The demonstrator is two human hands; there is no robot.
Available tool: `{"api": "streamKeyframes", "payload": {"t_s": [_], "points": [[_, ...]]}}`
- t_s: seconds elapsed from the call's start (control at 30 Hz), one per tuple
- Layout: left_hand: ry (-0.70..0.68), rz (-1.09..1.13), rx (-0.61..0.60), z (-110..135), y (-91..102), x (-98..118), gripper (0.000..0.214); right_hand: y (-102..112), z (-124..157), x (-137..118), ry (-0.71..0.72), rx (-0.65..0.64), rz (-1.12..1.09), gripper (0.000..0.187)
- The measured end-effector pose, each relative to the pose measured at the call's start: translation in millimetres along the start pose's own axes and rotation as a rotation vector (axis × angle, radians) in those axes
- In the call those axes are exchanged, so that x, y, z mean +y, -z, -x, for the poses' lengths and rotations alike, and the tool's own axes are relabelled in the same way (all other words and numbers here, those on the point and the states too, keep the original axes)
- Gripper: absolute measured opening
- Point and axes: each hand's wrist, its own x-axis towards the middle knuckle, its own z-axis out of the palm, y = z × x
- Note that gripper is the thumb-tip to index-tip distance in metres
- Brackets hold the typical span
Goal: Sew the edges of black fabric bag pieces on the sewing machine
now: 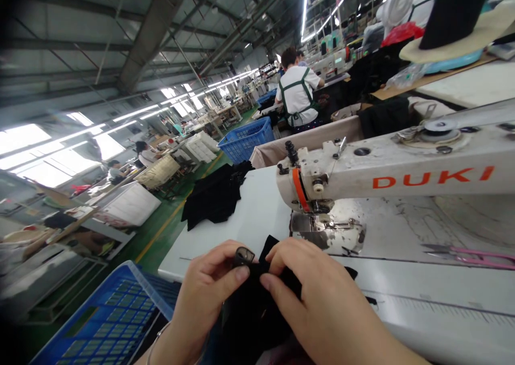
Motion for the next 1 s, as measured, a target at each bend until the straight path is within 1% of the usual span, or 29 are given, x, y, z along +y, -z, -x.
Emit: {"api": "streamKeyframes", "payload": {"t_s": [0.1,0.23,0.33,0.4,0.47,0.53,0.57,0.63,0.67,0.7,0.73,0.77,0.83,0.9,0.93,1.0], "points": [[0.054,0.084,-0.029,-2,-0.8,2,0.015,1,-2,1,-0.087,-0.017,-0.092,0.013],[0.135,0.17,-0.062,-1,-3.1,-3,0.019,-1,-3,5,-0.096,0.007,-0.126,0.014],[0.166,0.149,-0.101,-3,0.3,-6,0.022,-3,-3,4,-0.097,0.018,-0.099,0.012],[0.163,0.063,-0.161,-9,8.8,-1,0.023,-5,-3,-1,-0.07,0.015,-0.083,0.013],[0.144,-0.08,-0.267,-19,22.3,12,0.023,-6,-2,-10,0.015,0.002,-0.109,0.014],[0.129,-0.249,-0.424,-35,36.9,25,0.019,-9,2,-17,0.146,-0.021,-0.182,0.014],[0.122,-0.327,-0.515,-43,42.9,29,0.017,-12,4,-17,0.209,-0.042,-0.225,0.016],[0.094,-0.451,-0.678,-62,48.7,26,0.014,-21,8,-7,0.281,-0.095,-0.272,0.029],[0.063,-0.517,-0.731,-71,47.6,18,0.013,-28,10,4,0.287,-0.116,-0.256,0.036],[0.026,-0.58,-0.757,-80,43.6,6,0.012,-35,11,17,0.283,-0.126,-0.2,0.042],[-0.025,-0.66,-0.752,-88,36.7,-9,0.01,-43,11,33,0.288,-0.116,-0.092,0.044],[-0.062,-0.714,-0.723,-97,27.5,-27,0.008,-49,10,50,0.297,-0.107,0.052,0.044],[-0.108,-0.786,-0.627,-113,4.6,-62,0.006,-56,3,82,0.372,-0.105,0.432,0.038],[-0.152,-0.853,-0.496,-130,-19.9,-90,0.006,-53,-10,106,0.382,-0.093,0.596,0.03],[-0.175,-0.885,-0.415,-138,-31.3,-100,0.008,-48,-18,115,0.376,-0.081,0.64,0.027],[-0.218,-0.935,-0.252,-155,-51.1,-112,0.014,-34,-33,125,0.36,-0.061,0.693,0.022]]}}
